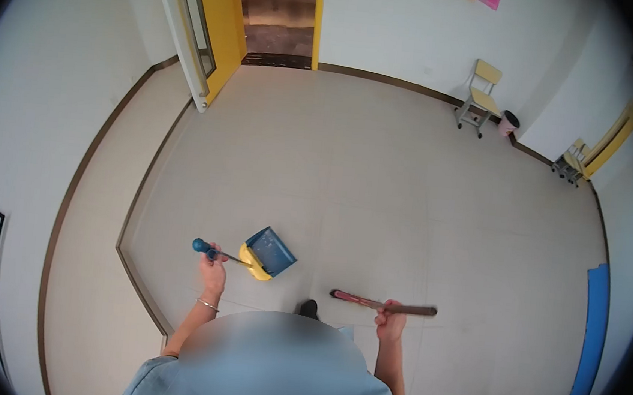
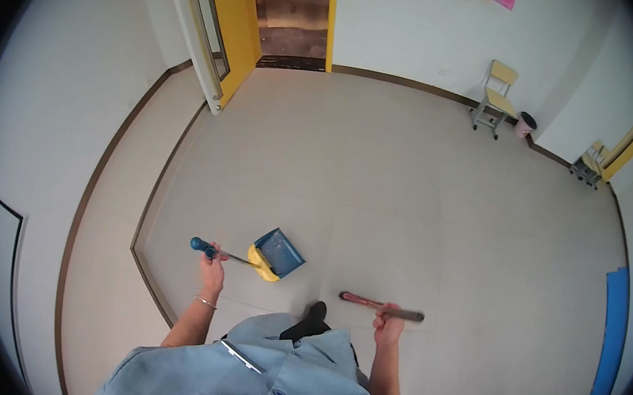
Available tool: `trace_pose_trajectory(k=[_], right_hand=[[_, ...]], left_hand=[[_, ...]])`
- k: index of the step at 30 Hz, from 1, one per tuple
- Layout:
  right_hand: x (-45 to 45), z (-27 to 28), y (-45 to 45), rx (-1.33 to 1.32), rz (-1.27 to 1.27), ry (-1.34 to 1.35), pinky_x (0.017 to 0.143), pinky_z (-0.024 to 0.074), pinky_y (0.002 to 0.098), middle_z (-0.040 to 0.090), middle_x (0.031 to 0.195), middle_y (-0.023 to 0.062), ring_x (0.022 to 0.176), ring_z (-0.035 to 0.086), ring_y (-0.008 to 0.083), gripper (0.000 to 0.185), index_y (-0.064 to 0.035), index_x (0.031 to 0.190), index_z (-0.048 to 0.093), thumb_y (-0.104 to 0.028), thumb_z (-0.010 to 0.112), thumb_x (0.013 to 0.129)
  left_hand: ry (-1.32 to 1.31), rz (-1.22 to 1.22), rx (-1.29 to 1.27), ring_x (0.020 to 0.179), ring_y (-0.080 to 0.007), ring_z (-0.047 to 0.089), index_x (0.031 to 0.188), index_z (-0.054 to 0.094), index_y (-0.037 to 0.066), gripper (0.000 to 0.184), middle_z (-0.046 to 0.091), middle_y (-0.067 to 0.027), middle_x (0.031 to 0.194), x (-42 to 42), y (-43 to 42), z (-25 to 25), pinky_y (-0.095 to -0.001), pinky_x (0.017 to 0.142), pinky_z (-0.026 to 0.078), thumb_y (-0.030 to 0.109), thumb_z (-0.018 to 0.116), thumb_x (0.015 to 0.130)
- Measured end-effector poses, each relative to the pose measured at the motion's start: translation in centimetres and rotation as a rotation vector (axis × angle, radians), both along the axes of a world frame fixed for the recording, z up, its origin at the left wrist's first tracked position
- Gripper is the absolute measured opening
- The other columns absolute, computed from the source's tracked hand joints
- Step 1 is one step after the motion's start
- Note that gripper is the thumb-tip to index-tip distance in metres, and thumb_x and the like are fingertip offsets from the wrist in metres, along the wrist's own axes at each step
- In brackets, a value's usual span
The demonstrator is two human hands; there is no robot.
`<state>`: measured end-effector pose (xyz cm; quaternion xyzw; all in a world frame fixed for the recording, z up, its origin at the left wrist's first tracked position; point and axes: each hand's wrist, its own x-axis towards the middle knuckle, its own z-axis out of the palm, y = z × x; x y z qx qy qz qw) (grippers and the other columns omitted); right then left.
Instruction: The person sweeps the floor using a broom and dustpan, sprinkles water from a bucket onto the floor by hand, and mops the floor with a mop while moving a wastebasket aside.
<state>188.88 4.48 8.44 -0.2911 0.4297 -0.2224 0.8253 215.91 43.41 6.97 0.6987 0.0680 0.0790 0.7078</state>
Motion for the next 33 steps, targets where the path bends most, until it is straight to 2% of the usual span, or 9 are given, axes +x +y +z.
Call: trace_pose_trajectory(k=[7,10,13,17,19,24,27,30,33], right_hand=[[21.0,5.2,-11.6,0.053,0.147,0.105,0.035,0.0239,0.0235,0.050,0.057,0.0105,0.040,0.034,0.0126,0.023,-0.0069,0.090,0.047,-0.029,0.040,0.091],[28.8,4.8,-16.8,-0.055,0.113,0.060,0.031,0.0264,0.0249,0.050,0.056,0.0123,0.036,0.036,0.0138,0.030,-0.0051,0.090,0.047,-0.035,0.039,0.092],[36.2,3.4,-20.9,-0.171,0.053,0.045,0.030,0.0257,0.0253,0.051,0.054,0.0136,0.033,0.033,0.0146,0.036,-0.0049,0.090,0.048,-0.040,0.039,0.093],[46.8,2.5,-26.5,-0.261,0.065,0.019,0.030,0.0259,0.0245,0.050,0.054,0.0119,0.033,0.035,0.0137,0.042,-0.0053,0.089,0.049,-0.046,0.040,0.092],[52.4,5.2,-28.2,-0.231,0.081,0.054,0.031,0.0266,0.0236,0.050,0.055,0.0112,0.034,0.036,0.0127,0.044,-0.0056,0.089,0.049,-0.049,0.040,0.092],[62.8,9.2,-33.7,-0.294,0.104,-0.115,0.035,0.0300,0.0218,0.052,0.065,0.0097,0.047,0.047,0.0137,0.043,-0.0048,0.097,0.053,-0.046,0.042,0.092],[71.7,8.7,-37.9,-0.125,-0.025,-0.287,0.037,0.0323,0.0224,0.053,0.068,0.0118,0.048,0.048,0.0150,0.031,-0.0027,0.102,0.053,-0.030,0.045,0.089],[80.6,6.7,-44.2,-0.153,0.168,-0.381,0.039,0.0344,0.0233,0.055,0.073,0.0147,0.053,0.050,0.0173,0.030,-0.0010,0.103,0.053,-0.014,0.044,0.078],[90.0,6.0,-49.7,-0.342,0.258,-0.266,0.040,0.0355,0.0253,0.058,0.078,0.0168,0.055,0.052,0.0198,0.039,-0.0006,0.104,0.053,-0.008,0.041,0.067]], left_hand=[[-0.094,0.036,0.002,0.078,-0.0107,0.054,0.108,0.047,0.002,0.018,0.055,-0.0053,0.096,15.6,-11.0,4.6,-0.0251,0.063,0.049,0.005,0.049,0.091],[-0.036,-0.019,0.031,0.085,-0.0135,0.055,0.108,0.049,0.002,0.019,0.053,-0.0070,0.101,22.8,-15.6,2.9,-0.0263,0.064,0.049,0.013,0.048,0.092],[-0.060,-0.027,0.067,0.079,-0.0108,0.054,0.111,0.044,0.002,0.022,0.057,-0.0044,0.096,31.3,-21.1,0.2,-0.0254,0.066,0.047,0.000,0.041,0.090],[-0.064,-0.106,0.064,0.075,-0.0108,0.054,0.112,0.044,0.002,0.023,0.057,-0.0040,0.093,44.1,-28.3,-0.2,-0.0252,0.063,0.046,0.000,0.041,0.090],[-0.042,-0.194,0.152,0.073,-0.0106,0.053,0.113,0.044,0.002,0.024,0.057,-0.0040,0.091,50.6,-31.1,1.4,-0.0255,0.062,0.045,0.001,0.042,0.089],[-0.055,-0.265,0.133,0.071,-0.0107,0.051,0.108,0.047,0.002,0.020,0.057,-0.0049,0.085,64.0,-40.5,3.3,-0.0260,0.063,0.045,0.005,0.043,0.089],[-0.063,-0.291,0.197,0.073,-0.0116,0.052,0.105,0.049,0.002,0.017,0.057,-0.0051,0.085,73.5,-45.8,3.5,-0.0266,0.067,0.045,0.009,0.048,0.089],[0.033,-0.250,0.199,0.077,-0.0130,0.053,0.099,0.051,0.002,0.023,0.056,-0.0042,0.082,82.8,-51.0,2.3,-0.0278,0.072,0.044,0.020,0.058,0.088],[0.158,-0.136,0.268,0.072,-0.0110,0.051,0.095,0.051,0.001,0.025,0.055,-0.0035,0.079,91.0,-56.1,2.1,-0.0270,0.067,0.045,0.024,0.060,0.088]])
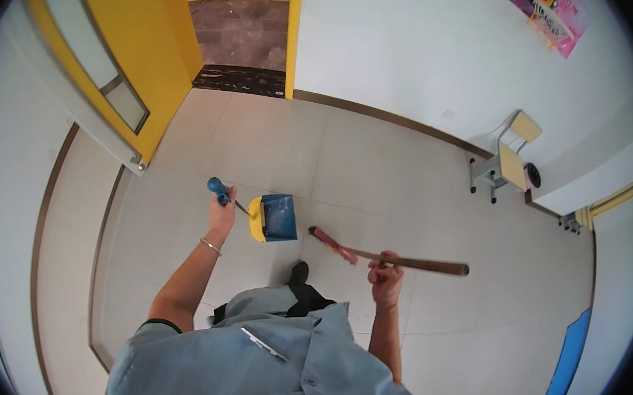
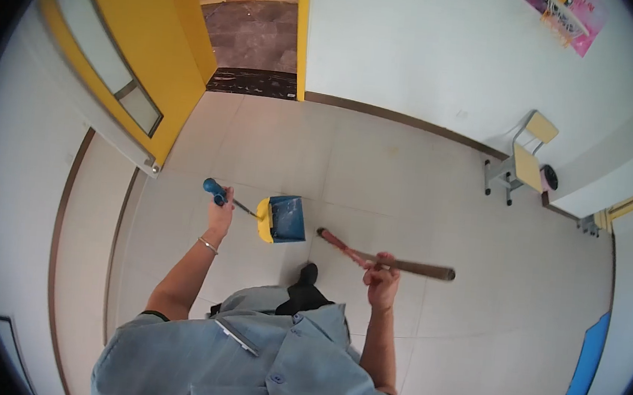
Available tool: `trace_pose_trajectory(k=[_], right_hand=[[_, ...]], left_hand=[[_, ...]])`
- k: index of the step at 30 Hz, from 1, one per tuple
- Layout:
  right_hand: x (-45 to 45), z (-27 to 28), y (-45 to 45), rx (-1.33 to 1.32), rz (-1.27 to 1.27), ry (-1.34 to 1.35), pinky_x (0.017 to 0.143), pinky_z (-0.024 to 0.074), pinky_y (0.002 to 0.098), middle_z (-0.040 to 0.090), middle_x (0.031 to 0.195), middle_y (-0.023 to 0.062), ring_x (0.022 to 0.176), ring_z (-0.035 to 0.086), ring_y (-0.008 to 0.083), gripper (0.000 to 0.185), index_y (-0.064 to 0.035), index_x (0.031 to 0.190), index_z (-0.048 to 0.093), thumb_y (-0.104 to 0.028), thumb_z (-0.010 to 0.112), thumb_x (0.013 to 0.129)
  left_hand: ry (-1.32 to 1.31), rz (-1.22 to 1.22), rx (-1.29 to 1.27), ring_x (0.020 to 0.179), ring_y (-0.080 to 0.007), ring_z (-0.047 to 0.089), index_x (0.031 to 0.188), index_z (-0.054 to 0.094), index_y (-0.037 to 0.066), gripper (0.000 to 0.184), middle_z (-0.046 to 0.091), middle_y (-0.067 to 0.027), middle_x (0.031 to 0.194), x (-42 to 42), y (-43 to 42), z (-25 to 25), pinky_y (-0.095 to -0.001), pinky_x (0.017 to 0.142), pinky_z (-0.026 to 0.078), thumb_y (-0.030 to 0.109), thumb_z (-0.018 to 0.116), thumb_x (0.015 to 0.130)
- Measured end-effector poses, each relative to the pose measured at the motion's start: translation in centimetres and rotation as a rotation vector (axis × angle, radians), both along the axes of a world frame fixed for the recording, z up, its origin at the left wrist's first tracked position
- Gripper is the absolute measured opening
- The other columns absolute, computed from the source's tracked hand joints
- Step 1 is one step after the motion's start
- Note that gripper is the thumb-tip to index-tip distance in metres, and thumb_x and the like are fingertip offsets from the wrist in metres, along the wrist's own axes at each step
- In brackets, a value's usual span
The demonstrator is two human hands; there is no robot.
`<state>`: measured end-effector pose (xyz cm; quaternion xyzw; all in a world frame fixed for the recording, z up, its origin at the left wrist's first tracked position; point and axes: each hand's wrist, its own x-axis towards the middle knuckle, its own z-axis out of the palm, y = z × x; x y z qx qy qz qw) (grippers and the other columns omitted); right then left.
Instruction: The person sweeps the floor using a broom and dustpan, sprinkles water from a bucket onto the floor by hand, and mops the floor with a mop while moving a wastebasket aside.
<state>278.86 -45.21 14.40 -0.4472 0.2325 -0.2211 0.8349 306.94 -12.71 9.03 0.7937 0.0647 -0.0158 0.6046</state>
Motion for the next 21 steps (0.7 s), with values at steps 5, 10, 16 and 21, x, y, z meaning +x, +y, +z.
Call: trace_pose_trajectory(k=[5,10,16,21], right_hand=[[13.1,3.2,-5.6,0.388,0.094,-0.050,0.045,0.0363,0.0258,0.058,0.080,0.0200,0.054,0.049,0.0194,0.027,-0.0034,0.097,0.057,-0.020,0.047,0.078],[23.8,-2.4,-13.6,0.475,0.165,0.032,0.048,0.0371,0.0251,0.060,0.078,0.0176,0.052,0.047,0.0167,0.022,-0.0049,0.085,0.059,-0.026,0.055,0.081],[34.8,-6.5,-17.3,0.539,0.164,0.084,0.048,0.0364,0.0247,0.057,0.075,0.0136,0.052,0.046,0.0137,0.008,-0.0063,0.077,0.057,-0.012,0.051,0.080],[47.4,-7.1,-21.7,-0.217,0.406,0.922,0.040,0.0446,0.0287,0.051,0.066,0.0082,0.048,0.048,0.0125,0.067,-0.0134,0.140,0.025,0.003,0.043,0.078]], left_hand=[[-0.059,0.109,-0.070,0.060,-0.0085,0.048,0.093,0.052,0.004,0.019,0.053,-0.0019,0.074,11.1,-5.3,-0.5,-0.0248,0.054,0.042,0.020,0.060,0.088],[-0.049,0.232,-0.168,0.055,-0.0087,0.049,0.092,0.052,0.004,0.015,0.052,-0.0007,0.069,22.3,-10.9,-1.8,-0.0243,0.052,0.043,0.014,0.061,0.087],[0.046,0.273,-0.087,0.058,-0.0097,0.055,0.092,0.051,0.003,0.017,0.054,-0.0016,0.071,35.7,-18.1,-4.8,-0.0238,0.055,0.046,0.017,0.060,0.088],[0.104,0.178,-0.022,0.060,-0.0106,0.057,0.094,0.052,0.003,0.022,0.056,-0.0027,0.073,46.5,-24.6,-6.6,-0.0243,0.059,0.047,0.022,0.060,0.088]])
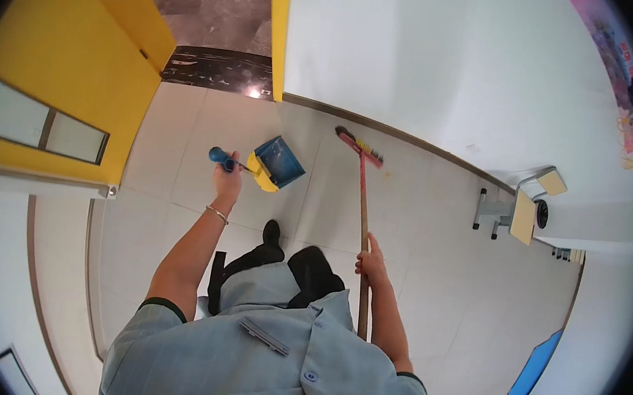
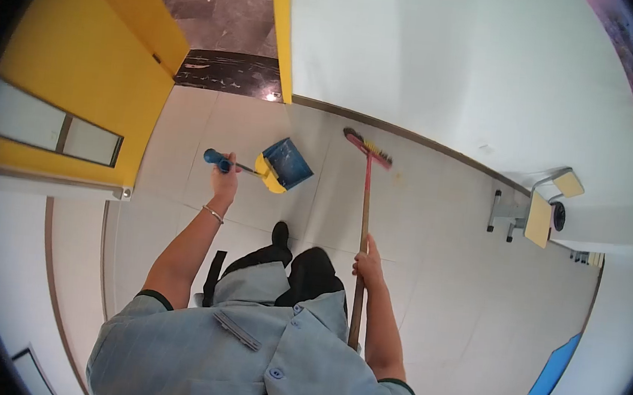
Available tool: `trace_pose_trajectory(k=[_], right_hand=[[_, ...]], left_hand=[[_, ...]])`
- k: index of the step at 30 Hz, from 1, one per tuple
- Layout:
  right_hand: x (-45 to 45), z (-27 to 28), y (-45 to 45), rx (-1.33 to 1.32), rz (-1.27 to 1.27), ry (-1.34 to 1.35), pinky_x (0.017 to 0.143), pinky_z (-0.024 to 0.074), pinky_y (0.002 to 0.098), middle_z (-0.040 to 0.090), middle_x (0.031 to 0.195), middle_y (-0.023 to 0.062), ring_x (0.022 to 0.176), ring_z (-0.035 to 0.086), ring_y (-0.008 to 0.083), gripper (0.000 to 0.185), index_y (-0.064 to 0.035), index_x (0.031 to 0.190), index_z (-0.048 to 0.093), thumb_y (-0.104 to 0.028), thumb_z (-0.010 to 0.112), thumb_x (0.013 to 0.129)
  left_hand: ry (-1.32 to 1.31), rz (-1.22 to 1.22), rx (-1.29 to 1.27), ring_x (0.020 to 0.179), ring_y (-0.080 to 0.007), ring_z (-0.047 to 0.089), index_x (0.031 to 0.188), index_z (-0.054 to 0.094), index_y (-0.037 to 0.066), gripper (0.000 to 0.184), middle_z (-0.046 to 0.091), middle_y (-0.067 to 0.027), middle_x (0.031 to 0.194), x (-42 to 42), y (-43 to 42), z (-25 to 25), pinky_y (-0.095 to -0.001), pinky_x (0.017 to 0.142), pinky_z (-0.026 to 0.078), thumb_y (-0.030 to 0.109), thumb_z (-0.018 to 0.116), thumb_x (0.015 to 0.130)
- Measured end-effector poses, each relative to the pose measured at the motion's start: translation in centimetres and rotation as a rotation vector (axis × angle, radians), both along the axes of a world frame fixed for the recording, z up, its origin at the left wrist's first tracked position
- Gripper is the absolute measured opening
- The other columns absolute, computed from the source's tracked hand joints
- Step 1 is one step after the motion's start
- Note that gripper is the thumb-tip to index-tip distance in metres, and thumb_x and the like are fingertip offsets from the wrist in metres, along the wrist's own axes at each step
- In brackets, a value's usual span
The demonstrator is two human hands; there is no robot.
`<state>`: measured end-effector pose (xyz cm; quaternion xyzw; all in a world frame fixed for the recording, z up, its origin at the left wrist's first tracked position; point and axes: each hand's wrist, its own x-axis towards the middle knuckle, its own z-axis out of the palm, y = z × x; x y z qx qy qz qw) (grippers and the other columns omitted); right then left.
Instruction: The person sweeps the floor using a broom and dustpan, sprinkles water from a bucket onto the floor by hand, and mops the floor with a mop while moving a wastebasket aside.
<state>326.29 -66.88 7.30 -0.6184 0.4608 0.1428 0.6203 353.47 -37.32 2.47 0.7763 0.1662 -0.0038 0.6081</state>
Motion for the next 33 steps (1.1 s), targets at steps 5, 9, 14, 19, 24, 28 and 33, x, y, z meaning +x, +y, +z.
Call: trace_pose_trajectory(k=[5,9,14,19,24,28,33], right_hand=[[10.6,-5.2,-4.0,-0.080,0.002,-0.056,0.034,0.0402,0.0283,0.045,0.059,0.0059,0.041,0.045,0.0134,0.044,-0.0067,0.120,0.041,0.003,0.041,0.077],[18.3,-7.6,-6.4,-0.094,0.004,-0.038,0.031,0.0386,0.0307,0.045,0.058,0.0062,0.039,0.047,0.0172,0.011,-0.0031,0.087,0.043,0.002,0.042,0.077],[23.9,-8.0,-7.2,-0.127,0.050,0.088,0.030,0.0389,0.0322,0.048,0.058,0.0089,0.041,0.051,0.0205,0.006,-0.0015,0.084,0.042,0.000,0.043,0.079],[25.5,-12.0,-5.5,-0.283,0.265,0.004,0.035,0.0422,0.0353,0.050,0.060,0.0136,0.044,0.054,0.0251,0.006,0.0010,0.084,0.044,-0.001,0.044,0.078],[30.4,-4.8,-3.0,-0.090,0.152,0.111,0.033,0.0415,0.0342,0.048,0.057,0.0110,0.042,0.052,0.0219,0.004,0.0017,0.081,0.043,0.001,0.045,0.077],[32.3,-7.0,-0.6,-0.156,0.136,0.089,0.036,0.0426,0.0335,0.048,0.055,0.0105,0.043,0.053,0.0223,0.003,0.0027,0.077,0.047,0.000,0.047,0.076],[33.3,-17.4,0.9,-0.806,0.601,-0.041,0.048,0.0458,0.0326,0.053,0.060,0.0149,0.052,0.057,0.0250,0.011,-0.0001,0.064,0.057,-0.006,0.055,0.073]], left_hand=[[-0.058,-0.115,0.000,0.071,-0.0139,0.060,0.097,0.054,0.001,0.025,0.060,-0.0058,0.079,8.4,-6.8,-1.5,-0.0275,0.066,0.048,0.023,0.061,0.087],[-0.067,-0.125,0.154,0.071,-0.0123,0.060,0.098,0.052,0.003,0.027,0.059,-0.0050,0.082,14.2,-10.1,-6.9,-0.0250,0.064,0.048,0.027,0.059,0.089],[-0.018,-0.184,0.332,0.074,-0.0188,0.062,0.100,0.054,0.000,0.029,0.063,-0.0108,0.083,19.9,-15.2,-4.5,-0.0311,0.068,0.048,0.024,0.062,0.086],[-0.056,-0.263,0.292,0.079,-0.0363,0.062,0.101,0.046,0.007,0.026,0.065,-0.0144,0.082,24.2,-15.6,-7.5,-0.0416,0.066,0.047,0.024,0.059,0.086],[0.124,-0.322,0.234,0.081,-0.0343,0.062,0.099,0.045,0.009,0.023,0.065,-0.0119,0.081,27.4,-15.3,-3.5,-0.0427,0.066,0.048,0.019,0.060,0.085],[0.005,-0.432,0.286,0.084,-0.0340,0.062,0.101,0.044,0.011,0.023,0.065,-0.0106,0.088,28.7,-14.0,-5.9,-0.0412,0.069,0.048,0.015,0.059,0.085],[0.005,-0.471,0.194,0.085,-0.0340,0.061,0.101,0.045,0.011,0.023,0.064,-0.0091,0.088,29.6,-13.1,-6.4,-0.0397,0.070,0.049,0.015,0.059,0.085]])
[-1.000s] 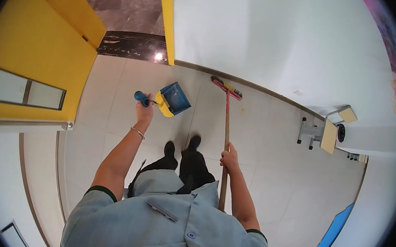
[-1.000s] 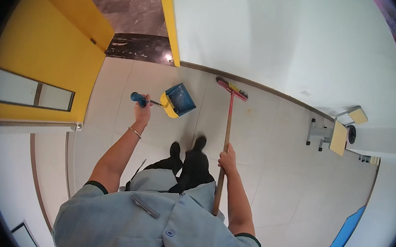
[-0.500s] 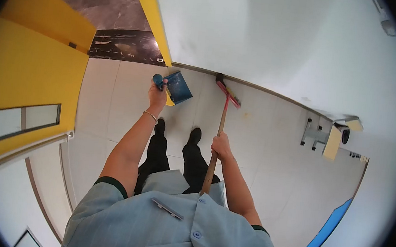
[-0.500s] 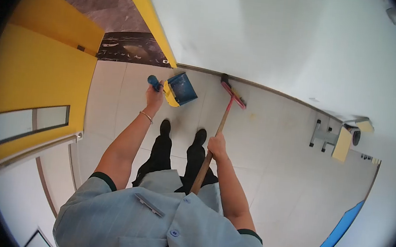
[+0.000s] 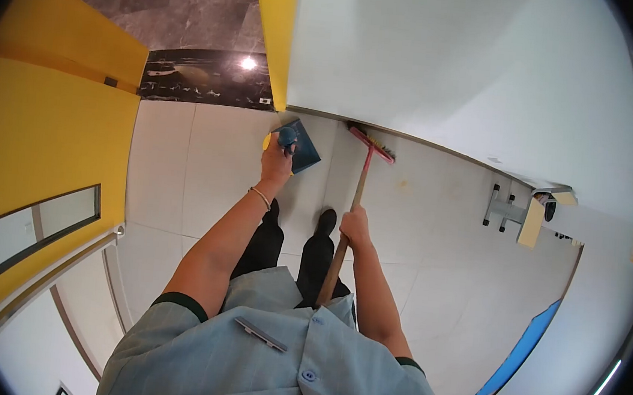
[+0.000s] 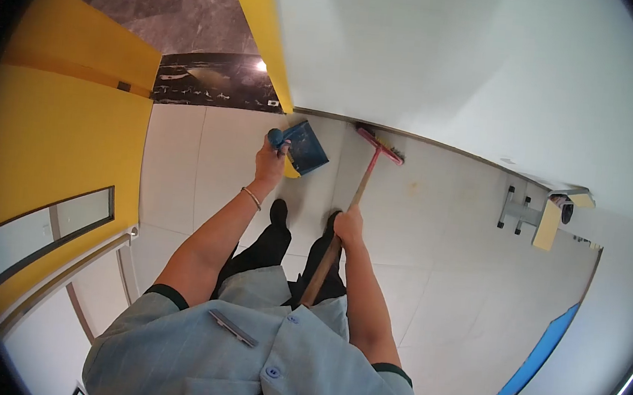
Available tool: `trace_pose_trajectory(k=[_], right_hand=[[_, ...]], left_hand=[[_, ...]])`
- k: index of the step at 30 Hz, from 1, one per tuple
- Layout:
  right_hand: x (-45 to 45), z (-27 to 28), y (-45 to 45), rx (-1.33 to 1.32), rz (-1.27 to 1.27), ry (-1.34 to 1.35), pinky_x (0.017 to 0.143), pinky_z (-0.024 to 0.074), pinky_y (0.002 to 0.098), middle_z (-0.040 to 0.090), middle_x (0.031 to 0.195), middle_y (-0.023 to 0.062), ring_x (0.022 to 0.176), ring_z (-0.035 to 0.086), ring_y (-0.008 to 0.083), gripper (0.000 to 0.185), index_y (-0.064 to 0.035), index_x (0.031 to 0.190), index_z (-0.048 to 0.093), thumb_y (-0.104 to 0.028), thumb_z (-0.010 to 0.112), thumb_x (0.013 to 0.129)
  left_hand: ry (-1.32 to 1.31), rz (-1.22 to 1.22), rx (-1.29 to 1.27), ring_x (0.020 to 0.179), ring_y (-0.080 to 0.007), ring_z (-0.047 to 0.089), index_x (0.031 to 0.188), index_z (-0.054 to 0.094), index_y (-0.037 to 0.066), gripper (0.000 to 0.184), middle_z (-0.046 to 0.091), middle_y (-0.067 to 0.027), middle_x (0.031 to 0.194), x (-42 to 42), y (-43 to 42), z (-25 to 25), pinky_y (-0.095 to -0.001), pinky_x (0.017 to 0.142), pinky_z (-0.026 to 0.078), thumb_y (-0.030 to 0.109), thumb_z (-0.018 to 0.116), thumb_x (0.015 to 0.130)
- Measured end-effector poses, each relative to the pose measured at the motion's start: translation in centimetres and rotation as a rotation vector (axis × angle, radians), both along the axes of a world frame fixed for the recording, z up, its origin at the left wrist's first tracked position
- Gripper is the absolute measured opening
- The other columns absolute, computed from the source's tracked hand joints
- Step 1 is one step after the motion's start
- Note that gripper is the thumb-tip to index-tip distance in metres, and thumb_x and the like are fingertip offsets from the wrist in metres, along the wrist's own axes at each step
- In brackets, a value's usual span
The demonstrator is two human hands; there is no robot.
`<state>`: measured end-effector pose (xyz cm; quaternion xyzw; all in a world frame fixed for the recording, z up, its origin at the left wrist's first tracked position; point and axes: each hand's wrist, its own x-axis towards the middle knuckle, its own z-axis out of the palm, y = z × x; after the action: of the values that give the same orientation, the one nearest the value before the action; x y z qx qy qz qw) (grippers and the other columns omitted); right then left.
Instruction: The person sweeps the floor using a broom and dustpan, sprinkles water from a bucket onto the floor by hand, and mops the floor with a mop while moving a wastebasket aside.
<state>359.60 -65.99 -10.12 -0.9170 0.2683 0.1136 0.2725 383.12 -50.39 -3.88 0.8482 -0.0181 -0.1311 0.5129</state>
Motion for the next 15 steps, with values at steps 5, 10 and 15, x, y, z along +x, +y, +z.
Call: trace_pose_trajectory(k=[5,10,15], right_hand=[[7.6,5.7,3.0,0.132,0.421,0.291,0.067,0.0471,0.0449,0.060,0.079,0.0253,0.076,0.059,0.0401,0.015,0.0044,0.086,0.055,-0.004,0.049,0.075],[6.9,13.6,3.5,0.482,-0.167,0.276,0.048,0.0477,0.0397,0.058,0.066,0.0202,0.061,0.062,0.0301,0.023,0.0060,0.094,0.053,0.000,0.052,0.072],[2.1,20.3,1.0,0.913,-0.622,0.392,0.036,0.0414,0.0315,0.048,0.059,0.0082,0.046,0.050,0.0161,0.023,0.0029,0.098,0.051,0.001,0.048,0.075]], left_hand=[[-0.007,-0.039,0.036,0.083,-0.0350,0.061,0.102,0.044,0.011,0.023,0.063,-0.0111,0.087,1.0,0.8,-0.5,-0.0396,0.068,0.048,0.014,0.059,0.085],[0.048,-0.052,0.122,0.084,-0.0370,0.060,0.104,0.045,0.010,0.024,0.062,-0.0146,0.088,2.5,1.3,0.8,-0.0411,0.069,0.048,0.015,0.058,0.085],[0.047,-0.077,0.088,0.086,-0.0384,0.059,0.107,0.045,0.009,0.027,0.061,-0.0169,0.091,2.7,1.5,-0.2,-0.0423,0.071,0.048,0.014,0.058,0.084]])
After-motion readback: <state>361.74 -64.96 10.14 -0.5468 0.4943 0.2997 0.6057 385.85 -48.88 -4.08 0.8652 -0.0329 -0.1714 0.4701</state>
